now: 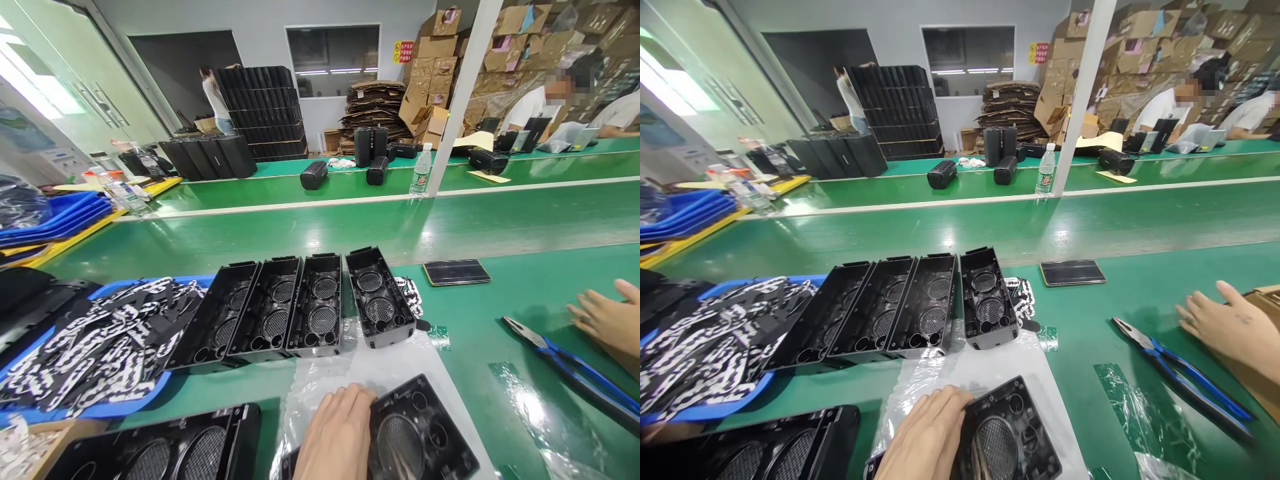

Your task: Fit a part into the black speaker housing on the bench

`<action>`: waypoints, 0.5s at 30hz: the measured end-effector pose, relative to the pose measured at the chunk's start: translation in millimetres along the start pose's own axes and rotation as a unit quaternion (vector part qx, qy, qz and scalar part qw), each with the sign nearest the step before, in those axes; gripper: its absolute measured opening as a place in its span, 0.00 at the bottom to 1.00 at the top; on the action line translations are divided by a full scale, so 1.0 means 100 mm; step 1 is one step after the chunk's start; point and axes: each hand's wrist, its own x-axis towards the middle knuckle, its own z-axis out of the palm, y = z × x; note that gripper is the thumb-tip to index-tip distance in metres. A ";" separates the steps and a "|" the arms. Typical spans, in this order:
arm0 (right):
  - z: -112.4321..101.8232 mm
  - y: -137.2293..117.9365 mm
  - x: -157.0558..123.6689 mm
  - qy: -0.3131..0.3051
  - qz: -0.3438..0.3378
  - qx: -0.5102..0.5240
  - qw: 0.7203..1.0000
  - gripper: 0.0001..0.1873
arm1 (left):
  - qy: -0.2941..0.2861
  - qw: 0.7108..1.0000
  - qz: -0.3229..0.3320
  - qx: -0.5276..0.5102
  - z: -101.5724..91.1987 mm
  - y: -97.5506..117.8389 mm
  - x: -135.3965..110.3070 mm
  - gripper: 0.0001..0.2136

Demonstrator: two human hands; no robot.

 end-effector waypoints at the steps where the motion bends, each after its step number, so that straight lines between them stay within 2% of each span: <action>1: -0.24 -0.12 0.04 0.002 -0.018 0.001 1.000 0.47 | 0.014 1.000 0.002 0.012 0.01 0.00 -0.01 0.22; 2: -0.46 -0.20 0.07 -0.006 -0.034 0.002 0.999 0.53 | 0.022 0.999 0.005 0.023 0.00 0.01 -0.02 0.23; 3: -0.64 -0.25 0.10 0.004 -0.047 0.005 0.999 0.42 | 0.023 0.999 0.011 0.031 -0.01 0.02 -0.03 0.24; 5: -0.88 -0.24 0.13 0.002 -0.065 0.008 0.998 0.27 | 0.011 0.999 0.019 0.029 -0.07 0.05 -0.03 0.24; 7: -0.98 -0.13 0.12 -0.005 -0.073 0.009 0.997 0.21 | -0.015 1.000 0.010 0.012 -0.14 0.08 -0.02 0.24; 11: -0.93 0.11 -0.02 -0.024 -0.065 0.014 0.997 0.25 | -0.056 0.998 -0.014 -0.022 -0.20 0.10 0.02 0.22; 13: -0.78 0.20 -0.12 -0.035 -0.044 0.019 0.998 0.27 | -0.066 0.997 -0.020 -0.032 -0.19 0.09 0.03 0.22; 15: -0.50 0.29 -0.17 -0.045 -0.008 0.023 0.999 0.28 | -0.069 0.997 -0.027 -0.036 -0.18 0.08 0.03 0.22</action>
